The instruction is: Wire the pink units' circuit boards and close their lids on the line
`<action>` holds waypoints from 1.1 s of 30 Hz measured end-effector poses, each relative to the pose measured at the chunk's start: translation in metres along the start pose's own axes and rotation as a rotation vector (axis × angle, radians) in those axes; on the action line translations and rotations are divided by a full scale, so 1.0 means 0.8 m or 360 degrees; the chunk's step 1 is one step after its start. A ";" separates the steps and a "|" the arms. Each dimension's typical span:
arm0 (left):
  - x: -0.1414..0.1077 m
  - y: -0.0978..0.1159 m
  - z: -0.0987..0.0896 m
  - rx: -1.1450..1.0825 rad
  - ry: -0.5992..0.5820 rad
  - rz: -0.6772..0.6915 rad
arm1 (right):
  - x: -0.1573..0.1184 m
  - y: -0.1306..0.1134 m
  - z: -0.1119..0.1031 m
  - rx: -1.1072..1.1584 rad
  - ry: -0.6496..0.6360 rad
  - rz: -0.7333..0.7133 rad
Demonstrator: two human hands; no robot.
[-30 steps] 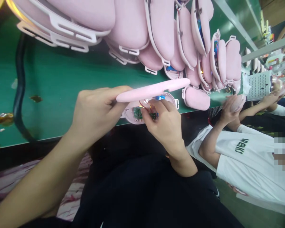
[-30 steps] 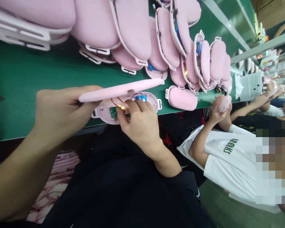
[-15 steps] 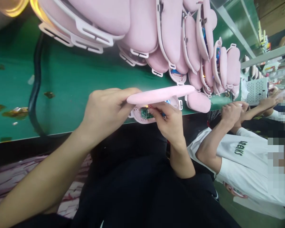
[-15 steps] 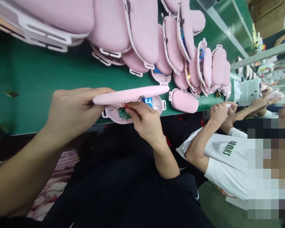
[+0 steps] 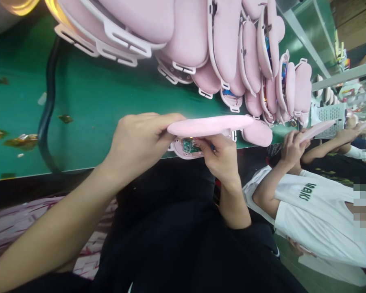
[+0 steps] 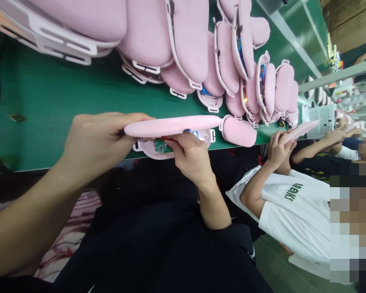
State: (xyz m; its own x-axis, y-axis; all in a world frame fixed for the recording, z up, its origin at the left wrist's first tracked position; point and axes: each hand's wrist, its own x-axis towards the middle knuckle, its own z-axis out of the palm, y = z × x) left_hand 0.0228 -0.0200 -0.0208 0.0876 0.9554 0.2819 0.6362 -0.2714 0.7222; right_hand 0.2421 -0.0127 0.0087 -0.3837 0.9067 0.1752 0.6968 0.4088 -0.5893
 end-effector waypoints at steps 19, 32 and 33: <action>-0.014 -0.005 0.005 0.0130 -0.0009 0.0104 | -0.021 -0.021 0.019 -0.0087 0.0308 0.0092; -0.013 -0.006 0.005 0.0133 0.0150 0.0201 | 0.016 -0.003 -0.026 0.0041 -0.0215 0.0041; -0.014 -0.007 0.005 0.0116 0.0156 0.0207 | 0.016 0.001 -0.027 -0.0060 -0.0193 -0.0102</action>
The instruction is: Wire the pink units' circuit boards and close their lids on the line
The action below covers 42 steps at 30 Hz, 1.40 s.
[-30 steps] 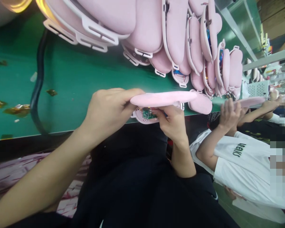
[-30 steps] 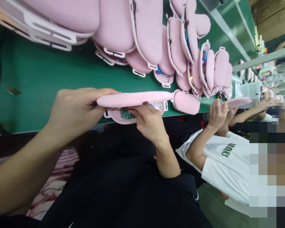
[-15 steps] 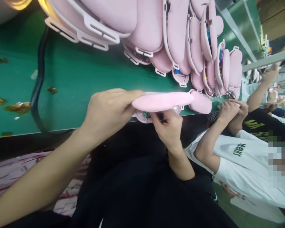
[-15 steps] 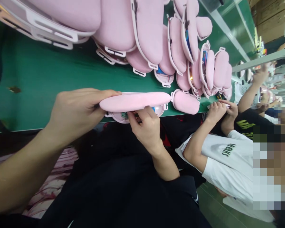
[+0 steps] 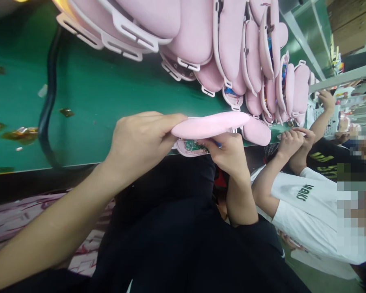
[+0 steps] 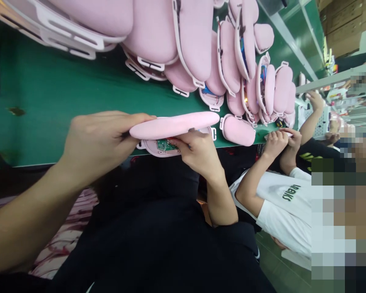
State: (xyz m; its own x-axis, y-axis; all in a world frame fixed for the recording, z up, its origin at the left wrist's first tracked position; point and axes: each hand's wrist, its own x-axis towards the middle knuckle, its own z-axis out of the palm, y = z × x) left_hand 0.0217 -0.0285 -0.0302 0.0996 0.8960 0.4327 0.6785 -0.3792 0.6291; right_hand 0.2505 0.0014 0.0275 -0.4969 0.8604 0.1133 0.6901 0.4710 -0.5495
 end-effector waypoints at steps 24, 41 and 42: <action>-0.017 0.006 0.000 -0.0026 0.0082 0.0111 | -0.040 -0.040 0.060 0.0091 0.0549 0.0548; -0.061 0.049 0.008 -0.0107 0.0117 -0.0132 | -0.072 -0.039 0.058 0.0176 0.0695 0.0586; -0.062 0.049 0.008 -0.0094 0.0114 -0.0155 | -0.072 -0.040 0.060 0.0170 0.0708 0.0581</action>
State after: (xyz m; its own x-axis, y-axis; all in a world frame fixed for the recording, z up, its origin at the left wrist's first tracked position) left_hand 0.0483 -0.0863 -0.0309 -0.0185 0.9113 0.4114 0.6381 -0.3060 0.7066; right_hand 0.2319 -0.0726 -0.0013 0.0478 0.9732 0.2250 0.7068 0.1262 -0.6960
